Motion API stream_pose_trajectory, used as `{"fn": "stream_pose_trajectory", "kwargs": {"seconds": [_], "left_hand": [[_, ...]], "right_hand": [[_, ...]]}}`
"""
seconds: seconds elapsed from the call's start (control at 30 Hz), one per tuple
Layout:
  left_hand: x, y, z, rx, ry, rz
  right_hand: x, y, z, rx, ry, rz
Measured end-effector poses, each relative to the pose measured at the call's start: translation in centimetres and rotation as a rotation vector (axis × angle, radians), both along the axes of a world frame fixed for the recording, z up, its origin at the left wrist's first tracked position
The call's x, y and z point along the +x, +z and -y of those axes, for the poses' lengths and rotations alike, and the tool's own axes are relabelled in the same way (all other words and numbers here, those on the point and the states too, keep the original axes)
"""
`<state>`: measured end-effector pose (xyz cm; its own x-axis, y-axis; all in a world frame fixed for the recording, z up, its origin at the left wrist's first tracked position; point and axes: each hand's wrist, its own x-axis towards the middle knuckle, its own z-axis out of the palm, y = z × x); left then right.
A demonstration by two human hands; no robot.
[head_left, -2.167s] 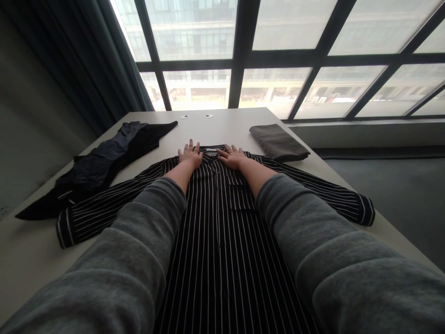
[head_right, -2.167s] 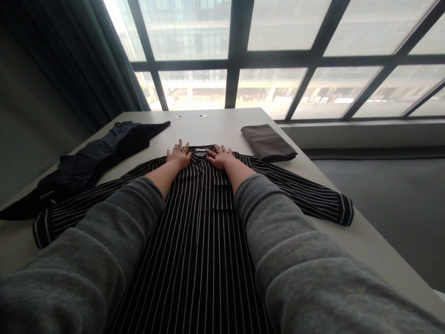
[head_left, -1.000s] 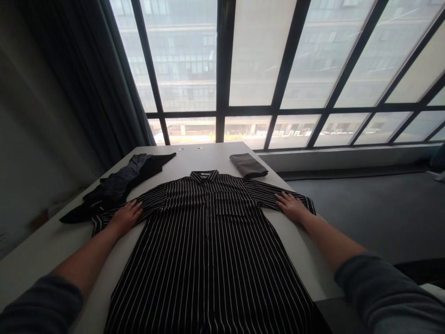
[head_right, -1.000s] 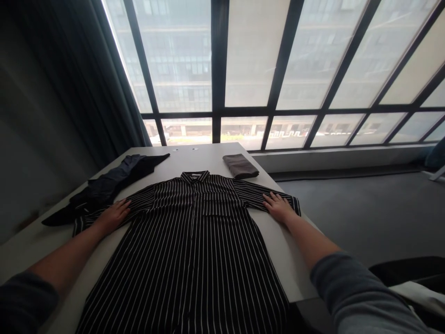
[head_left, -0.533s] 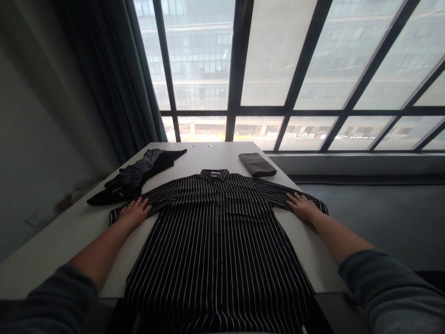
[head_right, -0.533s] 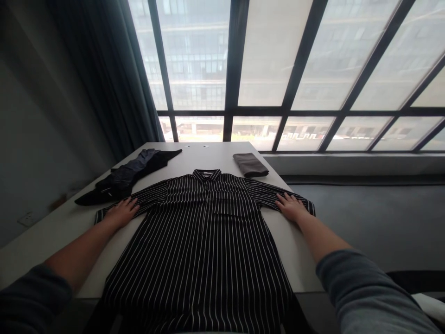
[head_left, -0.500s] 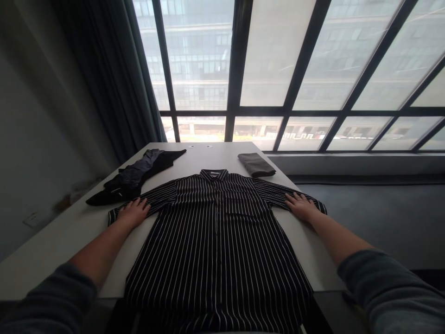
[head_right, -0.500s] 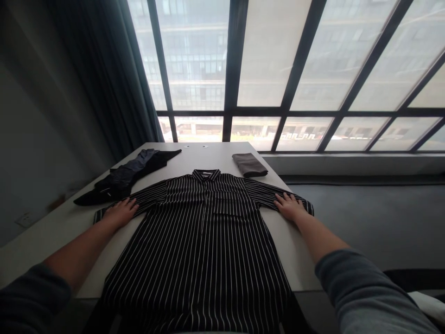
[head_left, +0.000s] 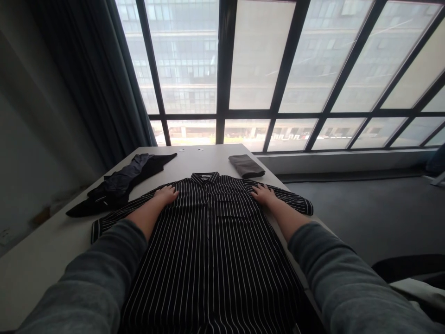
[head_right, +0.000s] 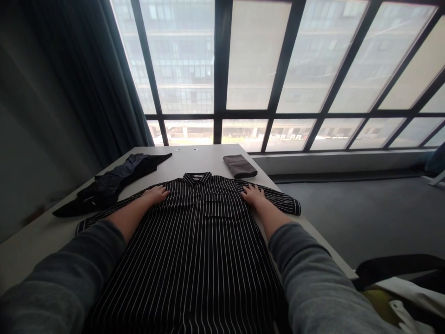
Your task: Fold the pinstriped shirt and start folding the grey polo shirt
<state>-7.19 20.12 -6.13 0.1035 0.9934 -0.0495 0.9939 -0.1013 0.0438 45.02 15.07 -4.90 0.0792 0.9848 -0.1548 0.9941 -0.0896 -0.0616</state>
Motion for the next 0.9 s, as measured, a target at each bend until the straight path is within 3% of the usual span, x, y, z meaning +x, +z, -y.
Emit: {"fn": "stream_pose_trajectory", "kwargs": {"seconds": [0.17,0.27,0.43,0.73,0.9], "left_hand": [[3.0,-1.2,-1.8,-0.055,0.122,0.012],[3.4,-2.2,-1.9,-0.033,0.196,0.022],[3.0,-3.1,-2.0,-0.006,0.233,0.040],[2.9,-3.1,-2.0,0.010,0.224,0.067],[2.9,-3.2,-2.1,0.036,0.213,0.079]], "right_hand": [[-3.1,-0.2,-2.9,0.017,0.061,-0.038],[-3.2,-1.3,-3.9,-0.013,-0.014,-0.056],[1.0,-2.6,-3.6,-0.002,-0.168,-0.039],[7.2,-2.4,-1.6,0.021,-0.245,-0.008],[10.5,-2.4,0.5,0.072,-0.377,0.026]]}}
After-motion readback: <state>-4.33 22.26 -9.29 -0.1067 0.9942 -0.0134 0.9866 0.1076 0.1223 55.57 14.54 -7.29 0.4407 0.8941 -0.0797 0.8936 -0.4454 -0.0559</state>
